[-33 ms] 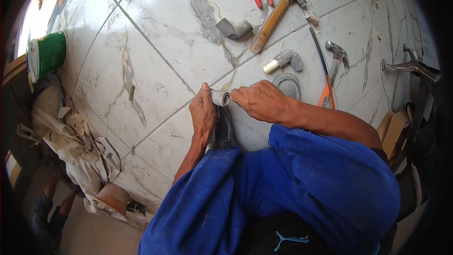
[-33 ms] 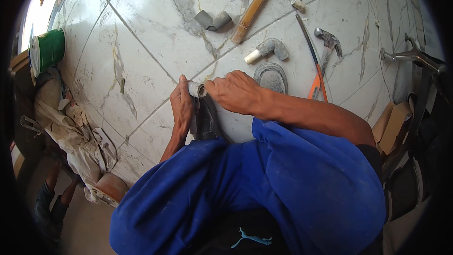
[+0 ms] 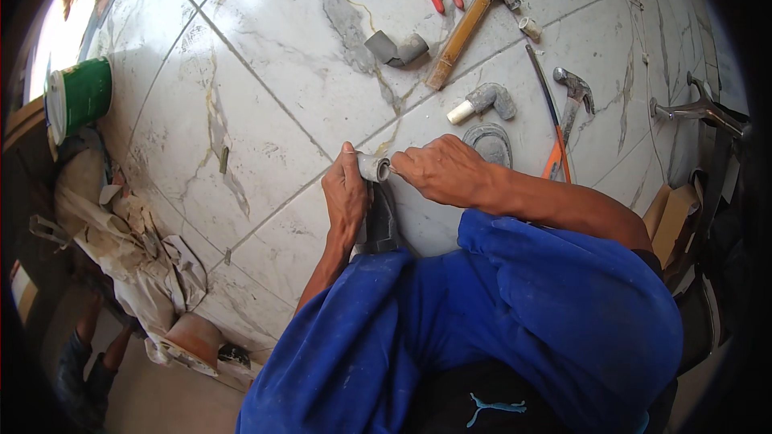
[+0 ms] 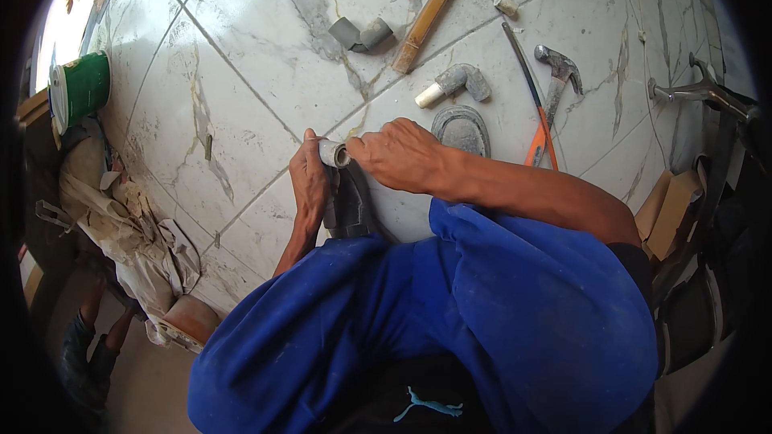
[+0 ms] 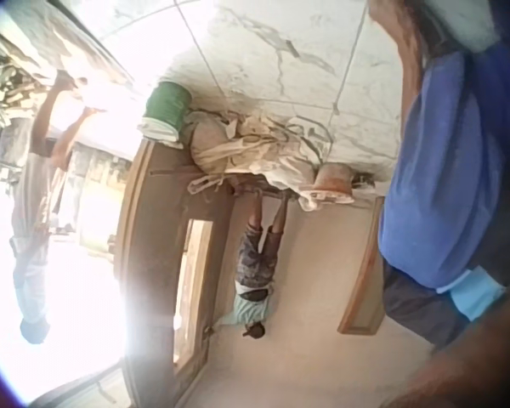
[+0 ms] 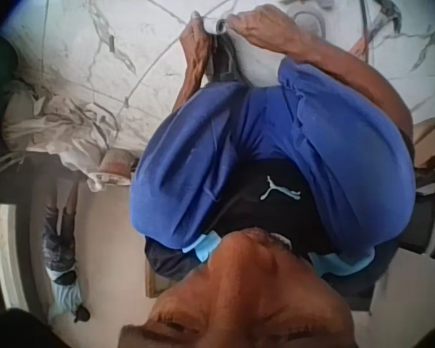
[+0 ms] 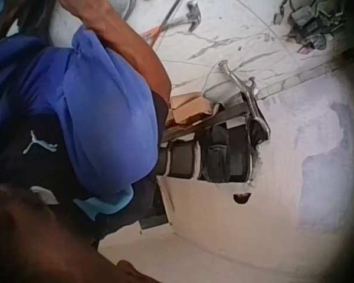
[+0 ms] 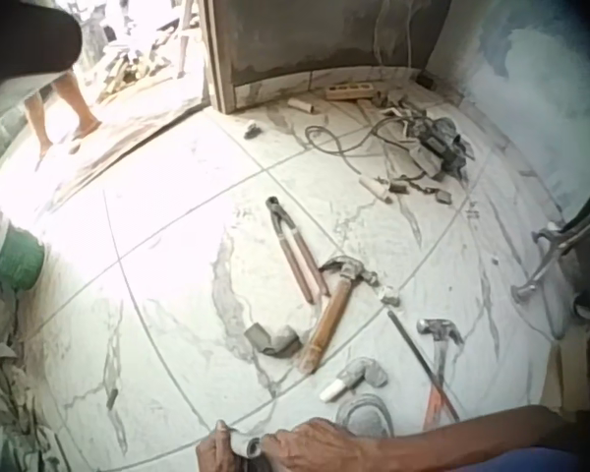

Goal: Applying adhesive and joining PVC pipe fittings on a tiled floor using tools like a hammer and pliers.

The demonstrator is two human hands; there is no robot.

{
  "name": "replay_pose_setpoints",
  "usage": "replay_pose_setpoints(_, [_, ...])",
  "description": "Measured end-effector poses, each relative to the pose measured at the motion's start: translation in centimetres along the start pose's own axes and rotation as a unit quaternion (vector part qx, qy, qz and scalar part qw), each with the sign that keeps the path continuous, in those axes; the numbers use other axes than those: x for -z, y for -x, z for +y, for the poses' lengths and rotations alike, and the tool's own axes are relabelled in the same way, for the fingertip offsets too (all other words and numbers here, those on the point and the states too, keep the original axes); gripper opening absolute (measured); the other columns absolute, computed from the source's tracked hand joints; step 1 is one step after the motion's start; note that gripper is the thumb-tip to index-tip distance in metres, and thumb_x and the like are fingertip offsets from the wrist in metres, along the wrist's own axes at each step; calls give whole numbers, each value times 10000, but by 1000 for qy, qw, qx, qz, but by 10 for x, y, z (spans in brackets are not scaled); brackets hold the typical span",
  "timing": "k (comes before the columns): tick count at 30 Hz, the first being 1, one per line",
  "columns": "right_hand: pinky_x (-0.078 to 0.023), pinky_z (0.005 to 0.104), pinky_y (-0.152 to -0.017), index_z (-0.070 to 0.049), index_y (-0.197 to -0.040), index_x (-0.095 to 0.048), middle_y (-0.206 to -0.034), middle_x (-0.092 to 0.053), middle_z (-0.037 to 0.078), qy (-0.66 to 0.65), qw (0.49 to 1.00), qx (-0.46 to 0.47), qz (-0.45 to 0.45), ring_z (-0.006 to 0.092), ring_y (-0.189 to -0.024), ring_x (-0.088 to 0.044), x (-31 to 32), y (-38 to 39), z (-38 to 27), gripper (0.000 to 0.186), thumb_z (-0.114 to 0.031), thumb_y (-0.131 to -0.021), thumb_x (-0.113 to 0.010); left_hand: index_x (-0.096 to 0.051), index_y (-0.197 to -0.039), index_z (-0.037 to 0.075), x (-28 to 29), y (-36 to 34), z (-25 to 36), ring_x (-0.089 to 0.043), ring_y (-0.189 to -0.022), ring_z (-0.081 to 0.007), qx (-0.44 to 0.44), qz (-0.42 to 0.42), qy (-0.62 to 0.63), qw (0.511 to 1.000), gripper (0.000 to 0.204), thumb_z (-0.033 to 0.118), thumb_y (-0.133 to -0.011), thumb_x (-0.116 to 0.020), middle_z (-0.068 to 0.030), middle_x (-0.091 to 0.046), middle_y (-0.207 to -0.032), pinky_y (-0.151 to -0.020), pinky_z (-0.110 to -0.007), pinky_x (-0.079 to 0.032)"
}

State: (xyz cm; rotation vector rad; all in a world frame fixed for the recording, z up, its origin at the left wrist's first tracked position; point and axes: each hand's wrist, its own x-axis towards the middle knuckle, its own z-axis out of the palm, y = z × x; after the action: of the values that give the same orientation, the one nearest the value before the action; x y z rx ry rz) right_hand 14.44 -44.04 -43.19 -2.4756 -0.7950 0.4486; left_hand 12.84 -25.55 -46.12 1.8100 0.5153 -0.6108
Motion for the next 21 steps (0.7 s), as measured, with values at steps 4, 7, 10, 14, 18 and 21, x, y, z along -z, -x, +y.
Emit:
replay_pose_setpoints(4, [-454, 419, -446, -15, -740, -480, -561, -554, 158, -73, 997, 37, 4, 320, -509, -597, -2, -9, 5, 96, -92, -792, -503, -553, -742, 26, 4, -2, 6, -419, -379, -116, 56, -26, 58, 996, 528, 425, -978, -301, -28, -484, -533, -348, -249, -329])
replay_pose_setpoints(7, [-444, 426, -440, -19, -734, -479, -547, -544, 157, -102, 993, 56, 9, 327, -497, -586, -2, -12, 10, 110, -103, -797, -510, -528, -769, 29, 4, -3, 8, -409, -352, -123, 81, -33, 89, 992, 515, 438, -970, -287, -35, -475, -519, -320, -254, -312])
replay_pose_setpoints(10, [-438, 431, -440, -24, -736, -482, -549, -544, 161, -148, 986, 72, 20, 334, -491, -578, -5, -13, 17, 116, -115, -799, -519, -526, -787, 25, 4, -5, 6, -406, -352, -121, 75, -43, 91, 992, 514, 439, -969, -280, -35, -463, -505, -323, -253, -314])
replay_pose_setpoints(14, [-455, 427, -453, -23, -736, -490, -559, -560, 161, -146, 987, 62, 16, 325, -511, -597, -9, -12, 17, 134, -136, -798, -529, -531, -776, 21, 3, -4, 6, -413, -355, -119, 85, -38, 113, 989, 515, 415, -979, -269, -34, -461, -494, -330, -253, -328])
replay_pose_setpoints(18, [-480, 407, -456, -12, -789, -493, -600, -587, 143, -7, 999, 18, -32, 303, -518, -619, 10, -13, -11, 72, -81, -772, -508, -536, -739, 25, 0, -5, 5, -428, -368, -119, 69, -8, 106, 992, 511, 389, -987, -277, -35, -468, -494, -341, -258, -343])
replay_pose_setpoints(21, [-481, 411, -461, -4, -790, -491, -607, -592, 153, -7, 999, -32, -36, 303, -514, -616, -1, -12, -22, 89, -87, -773, -516, -529, -756, 34, 2, -5, -7, -429, -377, -123, 20, -4, 29, 999, 510, 410, -978, -264, -40, -481, -516, -341, -252, -331])
